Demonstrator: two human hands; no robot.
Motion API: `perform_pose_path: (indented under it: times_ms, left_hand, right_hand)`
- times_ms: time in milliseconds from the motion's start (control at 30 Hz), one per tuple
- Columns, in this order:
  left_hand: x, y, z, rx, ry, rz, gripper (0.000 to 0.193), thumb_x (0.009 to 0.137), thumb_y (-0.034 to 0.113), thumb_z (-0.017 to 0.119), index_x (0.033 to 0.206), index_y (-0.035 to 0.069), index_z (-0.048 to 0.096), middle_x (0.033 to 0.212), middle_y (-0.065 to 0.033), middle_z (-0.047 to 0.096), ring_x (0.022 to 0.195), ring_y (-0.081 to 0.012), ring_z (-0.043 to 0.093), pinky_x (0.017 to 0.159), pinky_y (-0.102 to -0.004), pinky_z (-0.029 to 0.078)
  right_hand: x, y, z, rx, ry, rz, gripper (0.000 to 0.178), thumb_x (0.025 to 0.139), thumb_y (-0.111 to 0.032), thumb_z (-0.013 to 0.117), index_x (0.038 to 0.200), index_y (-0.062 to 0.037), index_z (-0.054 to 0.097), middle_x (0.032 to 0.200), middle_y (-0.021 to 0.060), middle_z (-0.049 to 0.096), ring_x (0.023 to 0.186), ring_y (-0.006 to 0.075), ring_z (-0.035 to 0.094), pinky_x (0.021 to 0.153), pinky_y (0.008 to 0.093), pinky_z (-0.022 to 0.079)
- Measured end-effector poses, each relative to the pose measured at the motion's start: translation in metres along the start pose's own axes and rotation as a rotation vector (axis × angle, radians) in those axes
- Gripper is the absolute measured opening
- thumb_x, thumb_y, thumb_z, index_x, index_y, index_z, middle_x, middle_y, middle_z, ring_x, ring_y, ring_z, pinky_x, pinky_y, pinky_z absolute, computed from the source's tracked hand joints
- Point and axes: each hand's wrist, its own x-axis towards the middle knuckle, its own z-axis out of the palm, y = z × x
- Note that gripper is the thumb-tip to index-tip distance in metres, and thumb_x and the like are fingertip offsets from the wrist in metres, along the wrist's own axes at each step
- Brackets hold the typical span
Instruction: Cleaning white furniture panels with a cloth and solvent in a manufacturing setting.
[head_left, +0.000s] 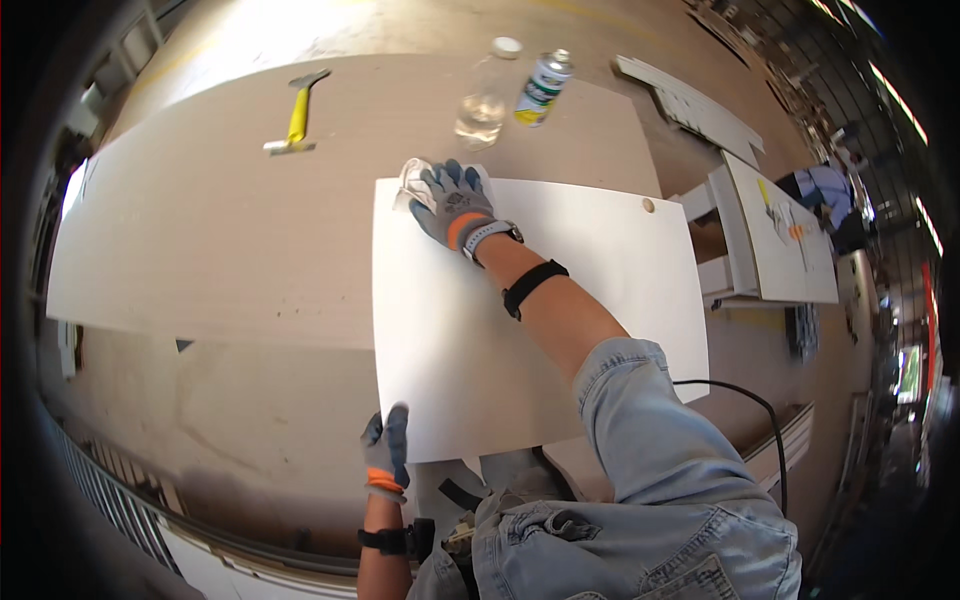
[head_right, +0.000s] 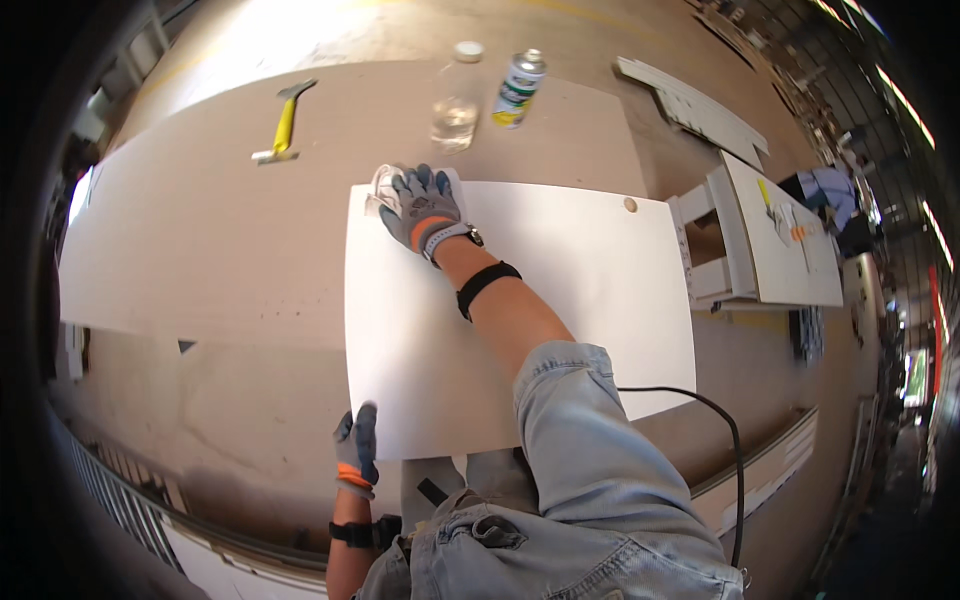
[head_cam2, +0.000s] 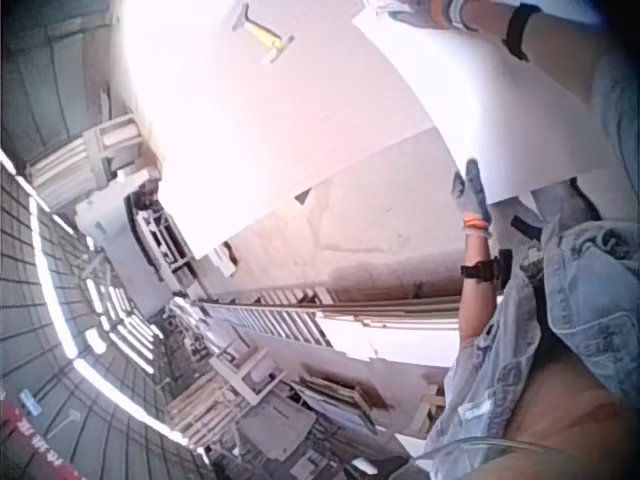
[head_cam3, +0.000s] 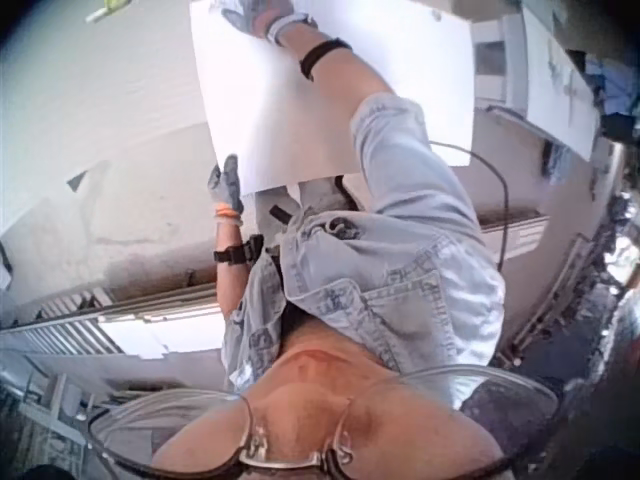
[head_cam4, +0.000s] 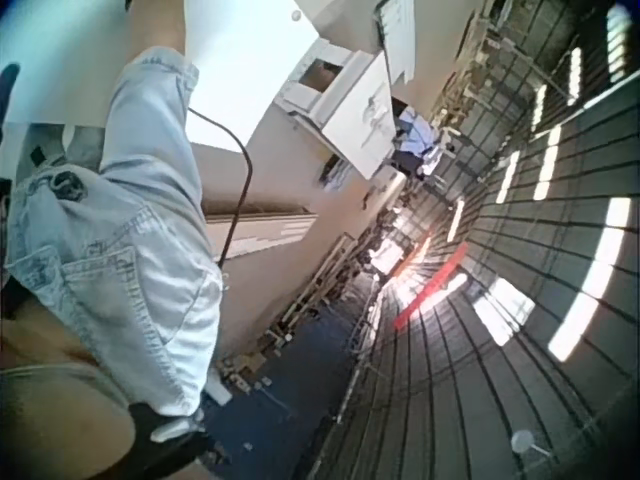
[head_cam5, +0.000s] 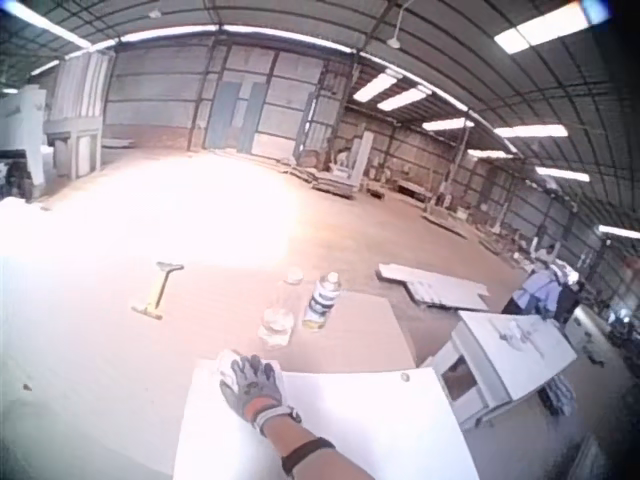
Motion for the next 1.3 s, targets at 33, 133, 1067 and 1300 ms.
perform_pose_path:
  times_ms: [33, 133, 1067, 1300]
  left_hand:
    - [0.003, -0.007, -0.004, 0.024, -0.026, 0.02, 0.016, 0.084, 0.022, 0.067, 0.081, 0.006, 0.064, 0.066, 0.0055, 0.051, 0.059, -0.0048, 0.042, 0.052, -0.0223, 0.036]
    - [0.007, -0.025, -0.014, 0.065, 0.095, 0.097, 0.023, 0.086, 0.023, 0.063, 0.07, 0.009, 0.056, 0.063, 0.0052, 0.048, 0.058, -0.0062, 0.041, 0.05, -0.0239, 0.035]
    - [0.006, 0.02, -0.004, 0.153, 0.112, -0.09, 0.078, 0.089, 0.061, 0.037, 0.128, -0.006, 0.042, 0.125, -0.0183, 0.05, 0.106, -0.0305, 0.052, 0.091, -0.0406, 0.044]
    - [0.002, 0.022, -0.003, 0.349, 0.002, 0.034, 0.078, 0.09, 0.062, 0.031, 0.134, -0.002, 0.037, 0.13, -0.0178, 0.046, 0.111, -0.0303, 0.049, 0.094, -0.0399, 0.041]
  right_hand:
    - [-0.006, 0.023, 0.002, 0.031, 0.014, 0.06, 0.067, 0.09, -0.049, 0.033, 0.143, -0.0085, 0.025, 0.15, 0.0111, 0.021, 0.14, 0.0289, 0.013, 0.113, 0.0432, 0.008]
    - [-0.04, 0.124, 0.001, -0.045, 0.069, 0.287, 0.067, 0.091, -0.048, 0.031, 0.143, -0.0078, 0.025, 0.151, 0.0118, 0.019, 0.14, 0.0295, 0.012, 0.113, 0.0438, 0.007]
    - [-0.344, 0.337, 0.017, 0.095, 0.168, 0.446, 0.056, 0.089, -0.037, 0.044, 0.136, -0.0076, 0.035, 0.145, 0.0187, 0.026, 0.137, 0.0346, 0.019, 0.112, 0.042, 0.016]
    - [-0.423, 0.167, 0.045, 0.035, 0.156, 0.494, 0.057, 0.083, -0.04, 0.052, 0.129, -0.0081, 0.045, 0.137, 0.0209, 0.035, 0.134, 0.038, 0.023, 0.11, 0.0506, 0.015]
